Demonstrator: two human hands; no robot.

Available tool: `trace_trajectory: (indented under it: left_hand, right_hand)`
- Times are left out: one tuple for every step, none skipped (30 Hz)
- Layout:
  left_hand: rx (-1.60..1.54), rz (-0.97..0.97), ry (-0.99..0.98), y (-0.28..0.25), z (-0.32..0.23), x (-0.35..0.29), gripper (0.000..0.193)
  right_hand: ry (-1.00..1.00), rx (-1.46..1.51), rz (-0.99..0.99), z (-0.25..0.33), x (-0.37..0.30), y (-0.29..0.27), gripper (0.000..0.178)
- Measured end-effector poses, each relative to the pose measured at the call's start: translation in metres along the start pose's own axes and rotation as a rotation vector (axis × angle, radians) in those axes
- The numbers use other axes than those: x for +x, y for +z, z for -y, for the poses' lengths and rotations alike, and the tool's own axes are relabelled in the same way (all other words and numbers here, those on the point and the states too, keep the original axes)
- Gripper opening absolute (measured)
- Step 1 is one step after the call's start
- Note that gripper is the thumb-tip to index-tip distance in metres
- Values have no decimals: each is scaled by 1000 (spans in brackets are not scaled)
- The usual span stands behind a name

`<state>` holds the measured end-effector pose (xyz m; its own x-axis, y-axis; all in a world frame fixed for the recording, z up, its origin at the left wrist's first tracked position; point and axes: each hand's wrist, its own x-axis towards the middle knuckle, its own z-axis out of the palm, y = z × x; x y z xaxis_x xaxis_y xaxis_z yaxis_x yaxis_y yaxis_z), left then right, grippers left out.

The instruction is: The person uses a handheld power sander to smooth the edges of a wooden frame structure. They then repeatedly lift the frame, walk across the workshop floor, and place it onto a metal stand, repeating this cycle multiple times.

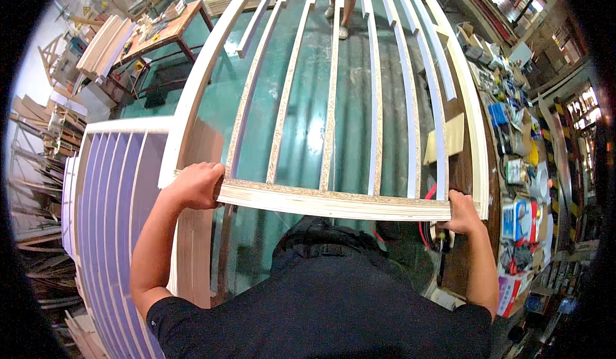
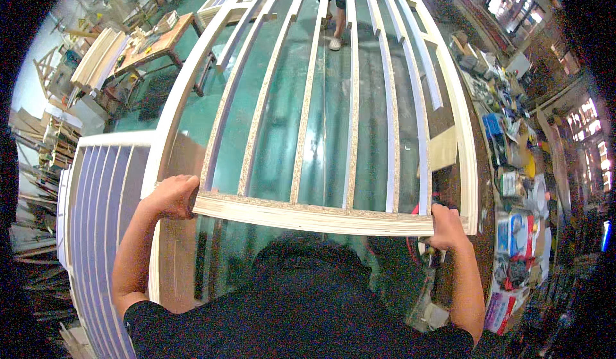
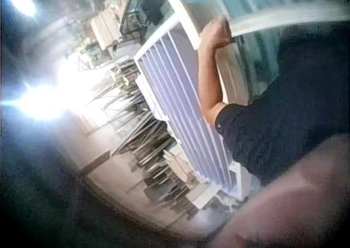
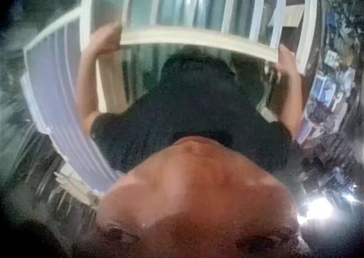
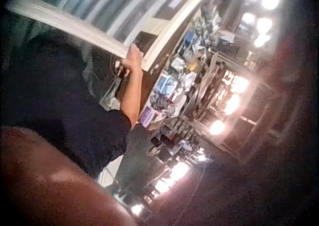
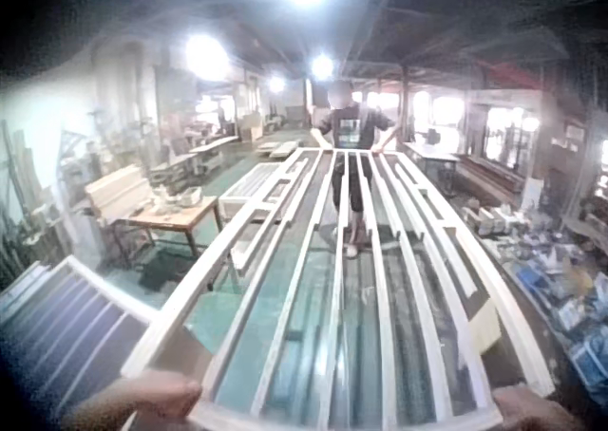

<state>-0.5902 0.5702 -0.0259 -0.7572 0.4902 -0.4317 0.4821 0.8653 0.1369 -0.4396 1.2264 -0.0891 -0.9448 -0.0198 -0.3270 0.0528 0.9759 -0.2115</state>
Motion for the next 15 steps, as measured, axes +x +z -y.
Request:
trace_trajectory:
  left_hand:
    - [-10,16,-3,-17,0,22,46]
    - [-20,32,-4,-31,3,45,47]
    - [-44,0,-6,-39,12,68,54]
    - [-40,22,-11,-50,21,90,54]
    - [-37,45,-16,-63,28,112,55]
    - [-33,64,-19,-75,36,137,55]
    - [-40,59,-8,-87,42,162,55]
    - [-47,55,1,-99,47,186,55]
    - [-57,55,6,-110,53,209,55]
    - [-61,47,-4,-119,59,234,55]
    - [-66,39,-15,-126,67,260,55]
    - [-71,30,-21,-132,73,286,55]
    - [-78,29,-34,-137,79,310,51]
    - [-87,32,-44,-140,85,334,51]
    - [-97,32,-65,-143,92,355,51]
  right_hand:
    - [-1,11,-15,7,23,-25,56]
    - [-7,24,-22,-14,51,-27,55]
    - [7,-14,-16,-13,77,-42,56]
    - [21,-52,-11,-13,102,-56,56]
    - [-3,-46,-7,-21,128,-65,58]
    - [-24,-42,-6,-32,155,-72,59]
    - [-46,-39,-5,-44,182,-79,61]
    - [-30,-40,7,-55,208,-86,62]
    - [-17,-40,26,-65,234,-91,64]
    - [-4,-40,45,-75,262,-96,65]
    - [19,-43,39,-84,291,-102,67]
    - [14,-51,39,-92,318,-109,67]
    - [8,-59,40,-101,345,-113,66]
    - [2,-67,41,-109,372,-119,66]
    - [-32,-74,54,-103,398,-136,62]
